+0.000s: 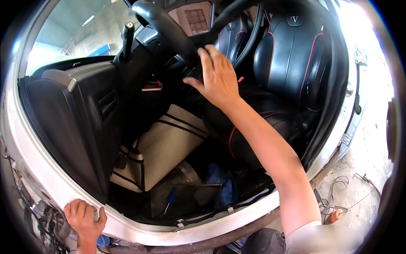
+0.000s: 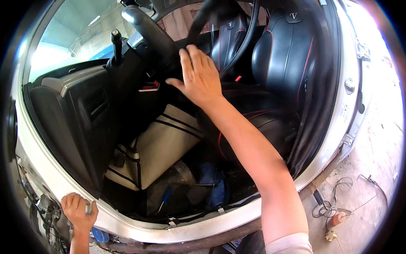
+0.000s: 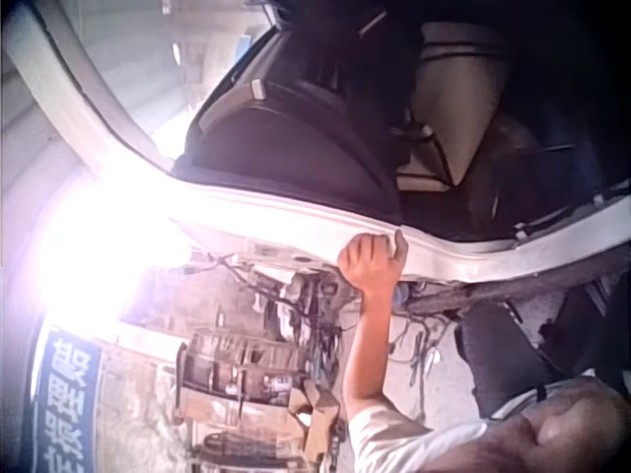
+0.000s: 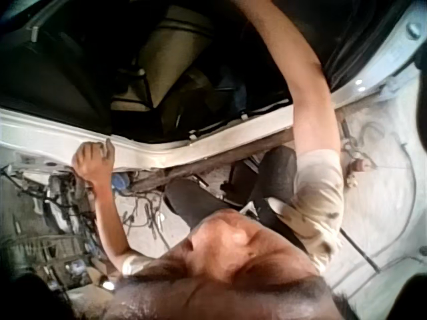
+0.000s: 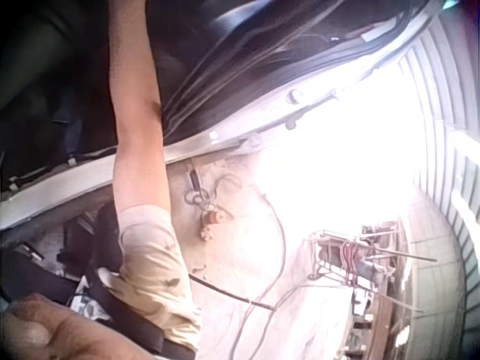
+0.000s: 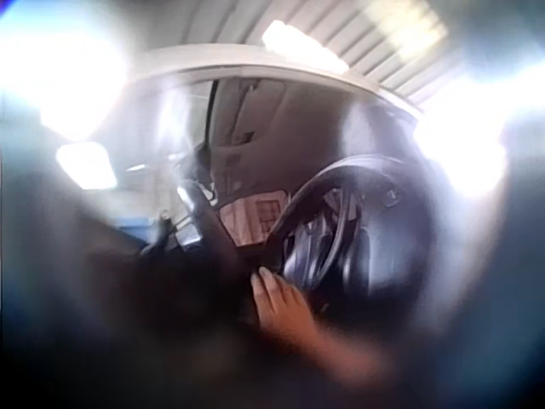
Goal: The person works on a white car in a garage, manipulating chains and a metal bar under the vehicle. They then move to the interior, adjusting the steering wheel and removing a floor mat.
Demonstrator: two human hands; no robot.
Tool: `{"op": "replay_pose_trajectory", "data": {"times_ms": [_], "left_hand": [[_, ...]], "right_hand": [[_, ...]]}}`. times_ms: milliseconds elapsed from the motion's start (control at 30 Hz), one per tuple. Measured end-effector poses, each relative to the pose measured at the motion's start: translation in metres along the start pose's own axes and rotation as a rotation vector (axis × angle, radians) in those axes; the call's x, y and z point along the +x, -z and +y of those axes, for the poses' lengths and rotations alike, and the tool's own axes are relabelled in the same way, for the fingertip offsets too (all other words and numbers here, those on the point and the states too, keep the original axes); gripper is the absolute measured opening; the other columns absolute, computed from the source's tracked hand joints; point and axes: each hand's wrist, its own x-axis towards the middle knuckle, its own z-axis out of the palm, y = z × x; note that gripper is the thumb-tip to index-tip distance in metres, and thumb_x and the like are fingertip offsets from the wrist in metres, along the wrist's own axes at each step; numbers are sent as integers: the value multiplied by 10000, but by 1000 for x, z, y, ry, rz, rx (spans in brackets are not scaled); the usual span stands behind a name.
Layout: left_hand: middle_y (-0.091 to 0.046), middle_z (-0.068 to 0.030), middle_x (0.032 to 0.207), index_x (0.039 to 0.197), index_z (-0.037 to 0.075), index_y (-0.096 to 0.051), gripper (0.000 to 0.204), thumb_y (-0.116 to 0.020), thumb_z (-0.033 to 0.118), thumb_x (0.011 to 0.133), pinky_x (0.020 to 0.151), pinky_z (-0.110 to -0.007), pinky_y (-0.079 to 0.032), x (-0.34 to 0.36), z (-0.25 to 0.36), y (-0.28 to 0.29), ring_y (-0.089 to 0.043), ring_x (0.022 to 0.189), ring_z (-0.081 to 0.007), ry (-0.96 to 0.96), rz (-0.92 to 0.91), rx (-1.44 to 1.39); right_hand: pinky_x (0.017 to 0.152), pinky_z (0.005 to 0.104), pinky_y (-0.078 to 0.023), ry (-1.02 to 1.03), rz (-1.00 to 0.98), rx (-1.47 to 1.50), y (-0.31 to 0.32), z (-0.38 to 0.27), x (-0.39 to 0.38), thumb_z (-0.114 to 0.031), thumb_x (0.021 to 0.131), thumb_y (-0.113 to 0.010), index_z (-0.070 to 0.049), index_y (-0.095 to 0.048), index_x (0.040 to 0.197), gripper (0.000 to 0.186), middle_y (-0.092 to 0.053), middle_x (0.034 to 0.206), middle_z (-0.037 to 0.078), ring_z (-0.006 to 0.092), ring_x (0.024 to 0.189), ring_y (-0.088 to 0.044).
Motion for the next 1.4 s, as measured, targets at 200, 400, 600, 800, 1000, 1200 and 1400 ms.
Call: {"op": "replay_pose_trajectory", "data": {"times_ms": [200, 400, 600, 800, 1000, 1200, 1400], "left_hand": [[-490, -96, 678, 597, 50, -476, 262, -653, 217, 693, 742, -420, -369, -1, 7, -6, -524, 774, -299, 23, 5, -29], [-485, -87, 657, 589, 51, -475, 216, -674, 124, 634, 712, -397, -360, 4, 7, -5, -505, 737, -289, -10, 50, -55], [-481, -102, 660, 594, 46, -477, 223, -676, 140, 629, 734, -408, -367, 9, 12, -5, -504, 742, -302, -5, 100, -81], [-480, -110, 663, 597, 41, -481, 222, -672, 150, 633, 736, -416, -366, 4, 8, -3, -504, 751, -311, -7, 71, -62], [-473, -120, 663, 590, 32, -474, 229, -671, 144, 625, 738, -421, -366, 3, 8, -5, -503, 760, -319, -6, 75, -76], [-470, -126, 664, 585, 32, -465, 241, -671, 147, 630, 737, -430, -367, 1, 9, -8, -501, 765, -327, 3, 71, -68], [-464, -130, 661, 582, 31, -453, 257, -666, 160, 645, 732, -436, -365, 2, 10, -7, -496, 759, -332, 2, 70, -63]], "right_hand": [[917, 390, -412, 90, -53, -402, 41, 16, 38, -257, 727, -686, 53, -592, 1032, 445, -564, 1073, 173, 280, 1064, -499], [996, 404, -356, -39, -623, -606, 104, 96, 38, -496, 807, -583, -19, -693, 867, 493, -631, 992, 226, 316, 1104, -532], [608, 350, -490, -511, -1550, -250, 188, 139, -16, -549, 852, -532, -5, -654, 763, 565, -604, 666, 97, 212, 628, -599], [393, 250, -374, -1058, -744, 262, 203, 165, -53, -434, 878, -587, 30, -591, 684, 503, -482, 522, 26, 101, 400, -439], [415, 264, -409, -1139, 203, 270, 191, 215, -31, -453, 890, -567, 46, -609, 699, 536, -493, 519, 33, 113, 422, -483], [713, 470, -482, -942, -174, -414, 151, 219, -78, -530, 847, -529, -4, -675, 775, 551, -633, 760, 245, 413, 789, -627], [834, 406, -456, -855, -859, -490, 101, 159, -123, -417, 724, -711, -95, -694, 916, 375, -667, 995, 123, 291, 1000, -591]]}}
